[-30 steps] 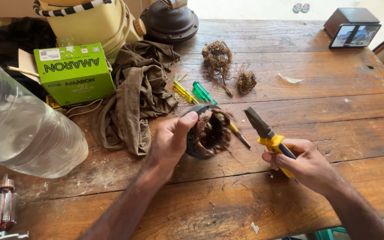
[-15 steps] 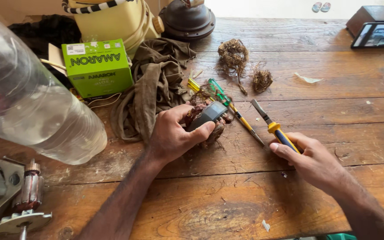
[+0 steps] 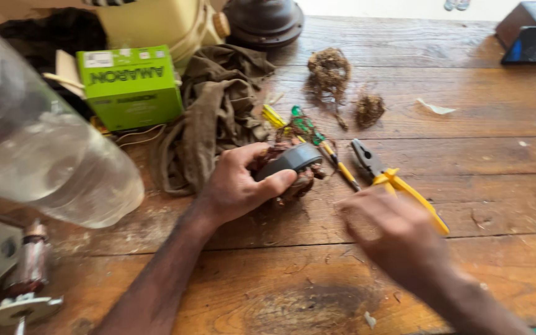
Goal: The person holds an electric motor stator on a wooden workbench and uses a screwdriver and pliers to pry and pull the copper windings out of the motor housing, working the coils loose a section at a time and setting extracted wire aside.
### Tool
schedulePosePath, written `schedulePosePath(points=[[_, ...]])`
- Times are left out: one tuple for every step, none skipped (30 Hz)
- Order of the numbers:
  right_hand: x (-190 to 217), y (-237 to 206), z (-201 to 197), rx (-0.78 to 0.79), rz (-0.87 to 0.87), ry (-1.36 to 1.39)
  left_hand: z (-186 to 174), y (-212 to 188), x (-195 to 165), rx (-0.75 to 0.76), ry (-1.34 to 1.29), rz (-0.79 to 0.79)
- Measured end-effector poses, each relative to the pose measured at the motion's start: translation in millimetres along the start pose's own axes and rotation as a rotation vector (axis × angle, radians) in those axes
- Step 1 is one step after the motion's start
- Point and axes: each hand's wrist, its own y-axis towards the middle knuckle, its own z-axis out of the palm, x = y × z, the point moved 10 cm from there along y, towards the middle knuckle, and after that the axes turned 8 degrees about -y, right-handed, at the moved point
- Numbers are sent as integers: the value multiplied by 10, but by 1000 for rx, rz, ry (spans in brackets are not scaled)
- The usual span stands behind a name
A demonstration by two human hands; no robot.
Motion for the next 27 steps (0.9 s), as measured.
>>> schedulePosePath(points=[[196,21,4,-51,-99,111,8,6,7,5,11,0],[329,72,158,20,-160,49,1,5,12,11,22,1],[440,122,318,92,-220,-11,1,2,19,16,33,-1],[416,178,505,205,-172,-36,18,1,30,26,-14,-4],[379,230,688,311,-125,-58,17,4,35,34,-55,-6],[334,236,840,418,-77,-79,21,7,42,42,-97,-9],[361,271,826,363,-87,-53,25,6,54,45,-110,-17],[378,298,805,307,-97,-29,30,3,65,49,-124,-24],[380,309,769,254,-110,-6,38,-1,77,49,-141,-32],[366,306,724,204,-118,10,45,-7,74,50,-128,-25],[358,305,683,149,-126,26,36,-11,65,51,-112,-17],[350,298,641,97,-137,45,35,-10,59,47,-96,-10],[329,284,624,71,-134,55,34,-16,53,33,-74,-3],[306,275,613,45,-127,64,25,-24,43,23,-51,3],[282,266,597,17,-120,72,25,-24,28,14,-27,12],[270,258,628,31,-120,72,34,-22,43,13,-26,-8],[261,253,656,42,-121,69,34,-24,49,12,-23,-25],[261,240,685,55,-121,69,37,-28,59,10,-21,-45],[261,231,716,64,-116,58,39,-31,34,5,-4,-27],[264,229,752,72,-112,48,36,-32,9,-2,13,-9],[267,230,789,78,-107,37,34,-33,-17,-8,32,10],[260,232,820,79,-91,26,37,-38,-28,-9,36,14],[255,238,853,80,-77,14,37,-44,-36,-13,38,19],[248,243,877,79,-63,1,36,-46,-45,-16,42,26],[257,245,872,58,-65,2,40,-49,-44,-15,27,22],[264,253,866,37,-70,2,45,-55,-40,-17,12,17],[270,266,853,17,-77,3,46,-58,-38,-21,-3,13]])
